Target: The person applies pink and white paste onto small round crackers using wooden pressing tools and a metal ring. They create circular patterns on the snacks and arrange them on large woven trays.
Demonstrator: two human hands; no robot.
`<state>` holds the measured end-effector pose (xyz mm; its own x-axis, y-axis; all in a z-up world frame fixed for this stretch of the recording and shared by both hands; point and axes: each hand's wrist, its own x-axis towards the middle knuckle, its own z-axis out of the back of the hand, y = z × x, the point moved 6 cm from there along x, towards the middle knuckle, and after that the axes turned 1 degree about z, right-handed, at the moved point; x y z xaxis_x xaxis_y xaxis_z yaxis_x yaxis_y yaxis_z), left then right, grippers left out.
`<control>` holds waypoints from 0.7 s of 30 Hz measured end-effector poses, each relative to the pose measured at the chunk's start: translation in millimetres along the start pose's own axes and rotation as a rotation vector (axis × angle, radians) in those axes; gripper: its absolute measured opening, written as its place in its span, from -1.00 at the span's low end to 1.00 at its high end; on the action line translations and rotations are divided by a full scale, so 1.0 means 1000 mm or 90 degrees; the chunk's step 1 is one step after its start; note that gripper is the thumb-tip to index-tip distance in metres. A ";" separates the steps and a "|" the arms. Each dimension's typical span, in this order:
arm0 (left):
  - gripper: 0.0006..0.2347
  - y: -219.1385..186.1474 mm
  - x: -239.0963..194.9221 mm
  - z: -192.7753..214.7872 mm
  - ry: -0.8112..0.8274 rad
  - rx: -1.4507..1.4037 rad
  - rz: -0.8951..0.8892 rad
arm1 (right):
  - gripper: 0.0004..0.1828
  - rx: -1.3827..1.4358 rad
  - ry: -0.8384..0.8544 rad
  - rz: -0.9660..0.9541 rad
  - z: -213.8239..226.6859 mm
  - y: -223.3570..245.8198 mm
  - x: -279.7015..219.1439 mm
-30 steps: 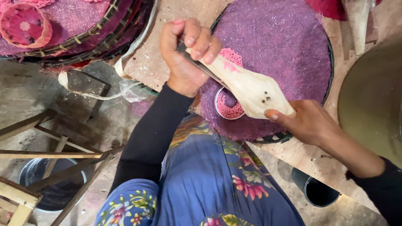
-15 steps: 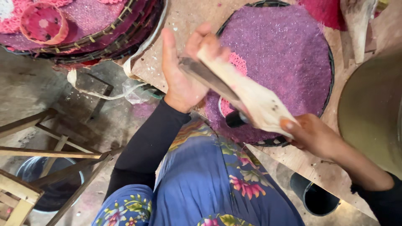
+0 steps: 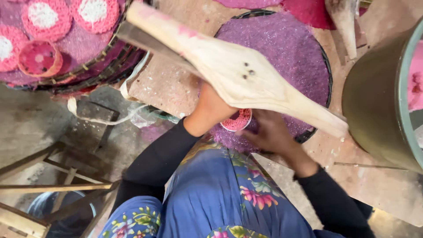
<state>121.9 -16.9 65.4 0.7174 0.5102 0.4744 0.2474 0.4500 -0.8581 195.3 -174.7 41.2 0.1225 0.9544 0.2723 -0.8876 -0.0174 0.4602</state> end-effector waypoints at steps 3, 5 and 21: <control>-0.66 0.012 -0.007 0.011 -0.032 0.013 0.028 | 0.09 -0.082 0.008 -0.108 -0.027 -0.001 0.006; -0.65 0.015 -0.010 0.013 -0.043 0.022 0.041 | 0.10 -0.038 -0.020 -0.089 -0.024 0.001 0.011; -0.66 0.004 -0.033 -0.005 -0.109 0.296 -0.139 | -0.22 0.136 -0.289 -0.214 0.061 -0.027 -0.064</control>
<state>102.4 -35.1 45.2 0.5554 0.4636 0.6904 0.0359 0.8160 -0.5769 238.3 -253.2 63.1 0.5997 0.6963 0.3943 -0.6646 0.1590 0.7301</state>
